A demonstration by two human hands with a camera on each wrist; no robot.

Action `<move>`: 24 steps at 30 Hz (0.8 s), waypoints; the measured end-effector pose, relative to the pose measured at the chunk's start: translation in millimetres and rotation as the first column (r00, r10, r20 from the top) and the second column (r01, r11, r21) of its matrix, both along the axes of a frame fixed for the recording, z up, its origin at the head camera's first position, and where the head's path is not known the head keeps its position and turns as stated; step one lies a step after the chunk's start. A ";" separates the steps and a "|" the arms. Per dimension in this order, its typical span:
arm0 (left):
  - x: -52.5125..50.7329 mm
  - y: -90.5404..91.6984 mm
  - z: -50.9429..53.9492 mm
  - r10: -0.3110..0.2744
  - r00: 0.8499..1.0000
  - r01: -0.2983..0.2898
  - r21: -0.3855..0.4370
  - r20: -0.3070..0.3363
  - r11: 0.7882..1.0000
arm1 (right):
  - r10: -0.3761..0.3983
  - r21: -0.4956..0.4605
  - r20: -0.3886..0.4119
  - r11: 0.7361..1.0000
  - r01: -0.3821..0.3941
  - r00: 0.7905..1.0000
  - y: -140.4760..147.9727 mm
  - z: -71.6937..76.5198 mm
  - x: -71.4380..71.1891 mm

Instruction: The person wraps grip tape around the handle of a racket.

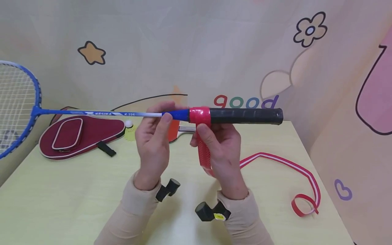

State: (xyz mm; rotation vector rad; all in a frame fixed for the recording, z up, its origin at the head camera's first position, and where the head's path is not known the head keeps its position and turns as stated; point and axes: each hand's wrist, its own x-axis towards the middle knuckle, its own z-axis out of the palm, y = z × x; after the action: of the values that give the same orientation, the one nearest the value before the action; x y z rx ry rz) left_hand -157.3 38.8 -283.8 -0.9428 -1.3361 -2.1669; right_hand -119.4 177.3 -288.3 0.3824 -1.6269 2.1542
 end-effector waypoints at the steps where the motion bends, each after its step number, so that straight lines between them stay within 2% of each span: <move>1: -0.2 -0.3 -0.1 0.016 1.000 -0.016 -0.003 -0.004 1.000 | -0.003 0.005 -0.003 1.000 0.003 1.000 0.4 0.0 0.0; 6: 0.2 -1.5 -0.4 0.110 0.994 -0.111 -0.016 -0.017 0.994 | -0.002 0.020 -0.004 1.000 0.002 1.000 2.6 1.1 0.7; 11: 0.9 -2.4 -0.9 0.150 0.989 -0.150 -0.014 -0.005 0.989 | 0.023 0.025 0.011 0.999 -0.023 1.000 3.9 2.4 1.1; 17: 0.1 -2.7 -2.4 0.168 0.985 -0.168 -0.006 0.022 0.986 | 0.022 0.033 0.015 0.999 -0.022 1.000 3.7 1.8 2.0; 24: -1.1 -2.4 -0.7 0.159 0.987 -0.160 0.030 0.024 0.987 | 0.048 0.021 -0.003 0.999 -0.048 0.999 5.5 0.8 0.0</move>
State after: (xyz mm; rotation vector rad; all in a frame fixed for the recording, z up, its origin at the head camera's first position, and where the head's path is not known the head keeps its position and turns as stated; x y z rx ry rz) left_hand -158.3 36.4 -284.5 -0.7751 -1.3353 -2.0755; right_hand -119.4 182.7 -287.4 0.4355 -1.6556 2.1715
